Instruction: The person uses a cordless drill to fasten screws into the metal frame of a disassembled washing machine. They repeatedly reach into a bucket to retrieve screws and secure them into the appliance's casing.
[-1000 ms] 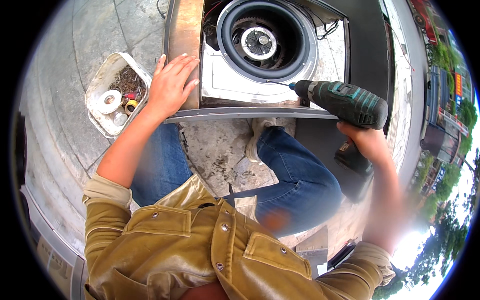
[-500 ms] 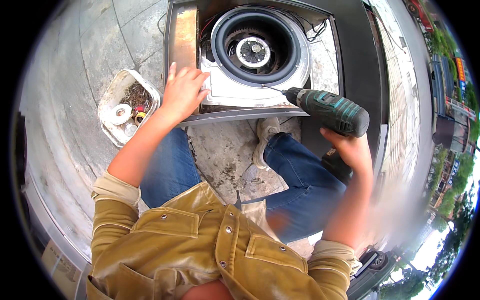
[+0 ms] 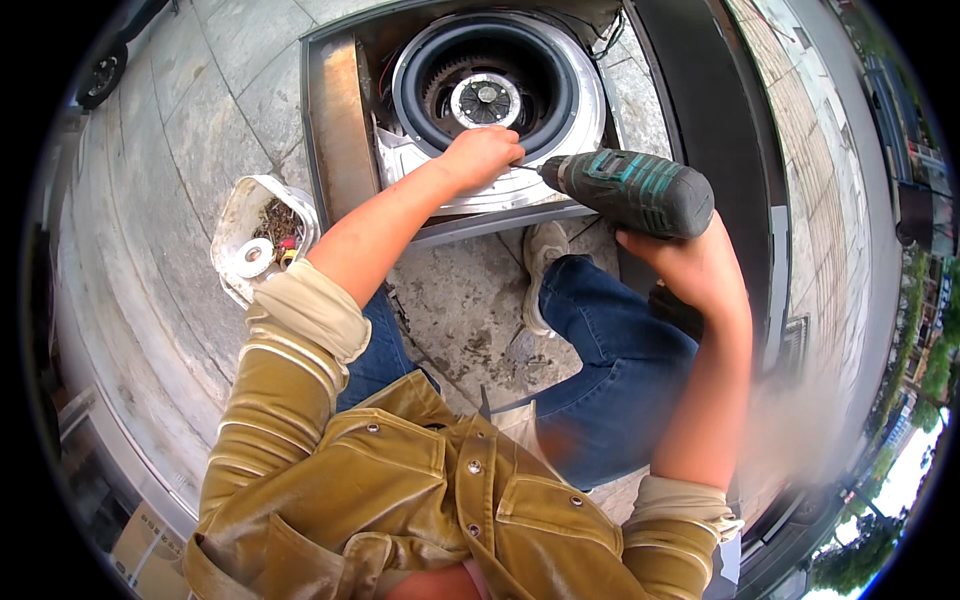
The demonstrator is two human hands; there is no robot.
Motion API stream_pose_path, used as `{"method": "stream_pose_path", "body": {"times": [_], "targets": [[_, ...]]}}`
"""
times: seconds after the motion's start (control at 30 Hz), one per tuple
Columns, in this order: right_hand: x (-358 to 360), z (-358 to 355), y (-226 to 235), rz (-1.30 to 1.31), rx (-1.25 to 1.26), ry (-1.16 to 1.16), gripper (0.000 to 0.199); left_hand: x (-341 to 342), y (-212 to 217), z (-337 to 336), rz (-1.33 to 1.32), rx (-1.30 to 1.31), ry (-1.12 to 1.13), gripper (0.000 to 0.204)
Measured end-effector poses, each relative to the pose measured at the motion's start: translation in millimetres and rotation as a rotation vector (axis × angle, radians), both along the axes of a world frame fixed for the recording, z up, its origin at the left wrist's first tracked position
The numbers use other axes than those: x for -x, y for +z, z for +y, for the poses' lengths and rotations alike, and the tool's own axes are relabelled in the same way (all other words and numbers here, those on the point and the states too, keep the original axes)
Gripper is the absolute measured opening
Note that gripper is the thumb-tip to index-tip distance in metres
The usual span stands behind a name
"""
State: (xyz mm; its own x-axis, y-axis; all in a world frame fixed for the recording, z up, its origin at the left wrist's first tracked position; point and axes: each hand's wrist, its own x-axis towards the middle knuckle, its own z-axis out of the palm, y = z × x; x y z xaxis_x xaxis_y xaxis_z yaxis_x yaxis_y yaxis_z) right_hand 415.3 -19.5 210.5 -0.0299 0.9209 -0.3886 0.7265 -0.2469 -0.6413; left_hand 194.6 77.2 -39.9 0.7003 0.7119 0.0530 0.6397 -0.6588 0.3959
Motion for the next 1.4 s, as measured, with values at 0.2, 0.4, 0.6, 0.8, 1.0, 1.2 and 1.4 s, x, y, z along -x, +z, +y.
{"method": "stream_pose_path", "body": {"times": [0.2, 0.4, 0.6, 0.8, 1.0, 1.2, 1.4], "targets": [[-5.0, 1.6, 3.5, 0.071, -0.054, 0.042, 0.039, -0.8, 7.7, 8.9, 0.086, -0.112, -0.086, 0.009], [-1.9, 1.6, 11.8, 0.067, 0.025, -0.034, 0.04, 13.4, 11.5, 7.3, 0.015, 0.129, -0.073, 0.013], [-1.0, 6.0, 3.6, 0.052, -0.035, 0.057, 0.041, 12.6, 7.7, 0.8, 0.011, 0.052, -0.067, 0.015], [10.9, 11.1, 6.5, -0.041, 0.023, 0.003, 0.038, 19.4, 1.7, -1.9, -0.024, -0.001, -0.052, 0.015], [-15.1, -2.9, 4.3, -0.022, 0.003, -0.095, 0.034, 25.2, 16.0, -10.9, -0.028, -0.054, 0.026, 0.011], [-35.9, -9.9, -2.2, -0.02, -0.154, 0.01, 0.032, 86.4, 43.7, -59.6, -0.16, -0.16, 0.349, 0.013], [-4.6, -4.1, -3.0, 0.204, -0.174, 0.235, 0.04, 165.5, 71.9, -117.0, -0.293, -0.098, 0.585, 0.01]]}}
